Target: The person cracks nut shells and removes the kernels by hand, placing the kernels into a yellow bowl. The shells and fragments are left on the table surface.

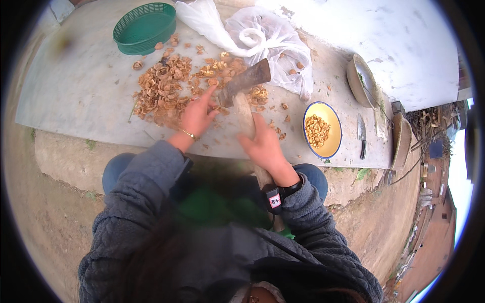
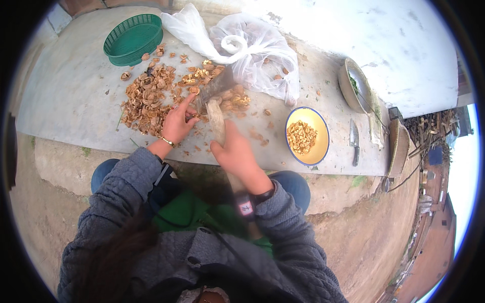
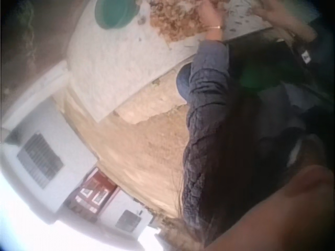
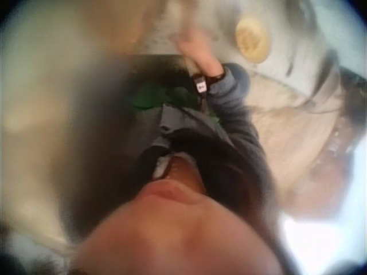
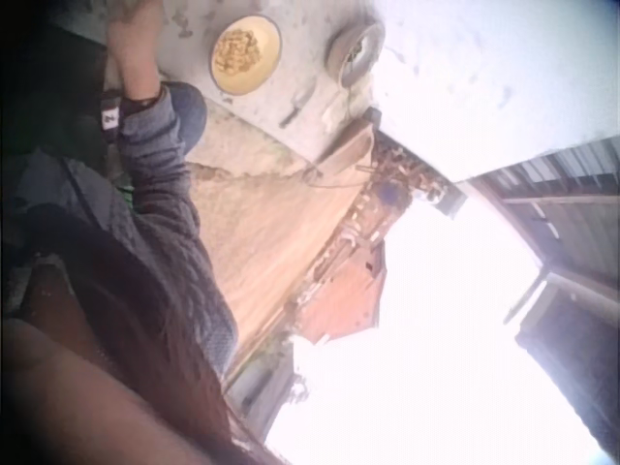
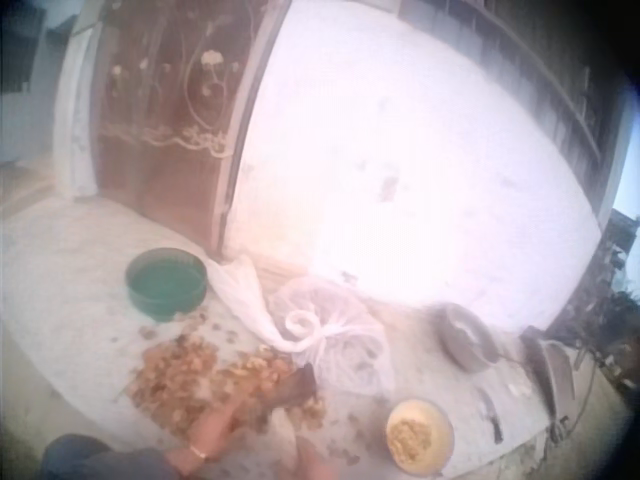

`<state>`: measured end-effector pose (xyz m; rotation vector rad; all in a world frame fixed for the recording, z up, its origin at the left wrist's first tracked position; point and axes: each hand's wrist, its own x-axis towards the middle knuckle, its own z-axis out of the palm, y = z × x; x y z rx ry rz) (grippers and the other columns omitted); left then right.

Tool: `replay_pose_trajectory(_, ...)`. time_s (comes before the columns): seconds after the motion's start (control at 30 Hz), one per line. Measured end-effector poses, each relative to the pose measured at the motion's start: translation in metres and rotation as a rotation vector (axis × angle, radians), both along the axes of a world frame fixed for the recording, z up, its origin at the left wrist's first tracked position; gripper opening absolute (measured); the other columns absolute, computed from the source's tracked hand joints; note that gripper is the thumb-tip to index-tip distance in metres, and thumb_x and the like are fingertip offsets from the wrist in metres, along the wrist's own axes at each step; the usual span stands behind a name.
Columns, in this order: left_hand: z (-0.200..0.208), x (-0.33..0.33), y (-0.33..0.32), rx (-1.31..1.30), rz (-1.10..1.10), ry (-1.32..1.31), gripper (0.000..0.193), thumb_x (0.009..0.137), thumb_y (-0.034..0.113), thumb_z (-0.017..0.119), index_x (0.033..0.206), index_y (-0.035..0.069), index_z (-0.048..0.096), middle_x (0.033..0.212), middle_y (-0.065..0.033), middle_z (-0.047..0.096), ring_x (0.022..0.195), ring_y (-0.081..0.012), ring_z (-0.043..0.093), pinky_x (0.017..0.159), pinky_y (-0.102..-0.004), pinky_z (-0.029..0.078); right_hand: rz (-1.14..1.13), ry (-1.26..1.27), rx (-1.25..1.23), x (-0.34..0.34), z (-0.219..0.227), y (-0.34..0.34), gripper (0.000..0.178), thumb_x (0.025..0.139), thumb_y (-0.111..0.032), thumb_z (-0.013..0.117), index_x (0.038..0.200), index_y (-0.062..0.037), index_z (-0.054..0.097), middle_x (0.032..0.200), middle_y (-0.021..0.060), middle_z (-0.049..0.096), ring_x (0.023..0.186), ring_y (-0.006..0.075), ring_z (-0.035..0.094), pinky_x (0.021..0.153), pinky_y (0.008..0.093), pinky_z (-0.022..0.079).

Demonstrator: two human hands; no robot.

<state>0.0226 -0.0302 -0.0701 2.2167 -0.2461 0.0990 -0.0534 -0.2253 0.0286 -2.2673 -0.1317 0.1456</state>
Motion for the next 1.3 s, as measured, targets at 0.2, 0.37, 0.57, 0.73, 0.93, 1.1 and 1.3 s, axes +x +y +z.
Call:
replay_pose_trajectory(0.2, 0.003, 0.001, 0.0, 0.044, 0.02, 0.025, 0.083, 0.074, 0.01, 0.076, 0.146, 0.019, 0.036, 0.089, -0.0048, 0.069, 0.079, -0.0245, 0.066, 0.074, -0.0391, 0.053, 0.041, -0.048, -0.06, 0.009, 0.007, 0.018, 0.056, 0.079, -0.016, 0.067, 0.128, 0.0042, 0.046, 0.087, 0.024, 0.066, 0.076, 0.0339, 0.066, 0.069, 0.0386, 0.051)
replay_pose_trajectory(0.37, 0.0, -0.001, 0.0, -0.075, 0.001, 0.021, 0.084, 0.074, 0.009, 0.076, 0.146, 0.017, 0.035, 0.088, -0.0044, 0.069, 0.075, -0.0248, 0.066, 0.074, -0.0381, 0.053, -0.011, 0.063, 0.02, 0.005, 0.014, 0.011, 0.05, 0.081, -0.018, 0.065, 0.123, 0.0034, 0.048, 0.093, 0.0273, 0.063, 0.087, 0.0433, 0.063, 0.077, 0.047, 0.05)
replay_pose_trajectory(0.57, -0.002, 0.001, 0.0, -0.033, 0.021, 0.005, 0.087, 0.07, 0.004, 0.079, 0.146, 0.016, 0.037, 0.087, -0.0054, 0.067, 0.072, -0.0197, 0.062, 0.07, -0.0318, 0.053, 0.03, -0.021, -0.013, 0.006, 0.002, 0.012, 0.051, 0.081, -0.016, 0.067, 0.123, 0.0043, 0.048, 0.093, 0.0249, 0.064, 0.082, 0.0369, 0.064, 0.072, 0.0431, 0.05)
replay_pose_trajectory(0.73, -0.001, 0.003, 0.0, -0.076, 0.024, 0.024, 0.066, 0.075, 0.009, 0.076, 0.136, 0.014, 0.05, 0.09, -0.0055, 0.07, 0.077, -0.0203, 0.067, 0.074, -0.0336, 0.053, -0.004, -0.152, 0.109, 0.002, 0.004, -0.003, 0.044, 0.082, -0.012, 0.066, 0.12, 0.0036, 0.051, 0.086, 0.0147, 0.066, 0.063, 0.0205, 0.064, 0.059, 0.0339, 0.05)
replay_pose_trajectory(0.93, 0.064, 0.015, 0.041, -0.659, 0.199, 0.227, 0.032, 0.087, 0.011, 0.07, 0.118, 0.007, 0.065, 0.086, 0.0017, 0.064, 0.077, -0.009, 0.061, 0.073, -0.0229, 0.051, -0.204, 0.576, 0.59, -0.016, -0.024, -0.015, 0.025, 0.087, -0.01, 0.059, 0.11, -0.0006, 0.056, 0.075, 0.006, 0.058, 0.056, 0.0155, 0.058, 0.051, 0.0294, 0.047)
replay_pose_trajectory(1.1, 0.091, -0.003, 0.042, -1.078, 0.073, 0.542, 0.028, 0.093, 0.009, 0.062, 0.121, 0.005, 0.063, 0.096, 0.0004, 0.062, 0.086, -0.0093, 0.062, 0.078, -0.0233, 0.053, -0.193, 0.765, 0.787, -0.022, -0.049, -0.022, 0.022, 0.089, -0.015, 0.058, 0.106, -0.0017, 0.058, 0.075, 0.0071, 0.058, 0.057, 0.0174, 0.058, 0.053, 0.0307, 0.048)
replay_pose_trajectory(1.3, 0.085, -0.01, 0.011, -1.082, 0.047, 0.763, 0.028, 0.093, 0.011, 0.063, 0.12, 0.004, 0.062, 0.098, -0.0009, 0.066, 0.086, -0.0096, 0.063, 0.078, -0.0242, 0.054, -0.078, -0.509, -0.264, 0.023, -0.02, -0.014, 0.03, 0.087, -0.022, 0.069, 0.108, -0.0027, 0.063, 0.092, 0.0112, 0.061, 0.077, 0.0209, 0.066, 0.066, 0.032, 0.054)
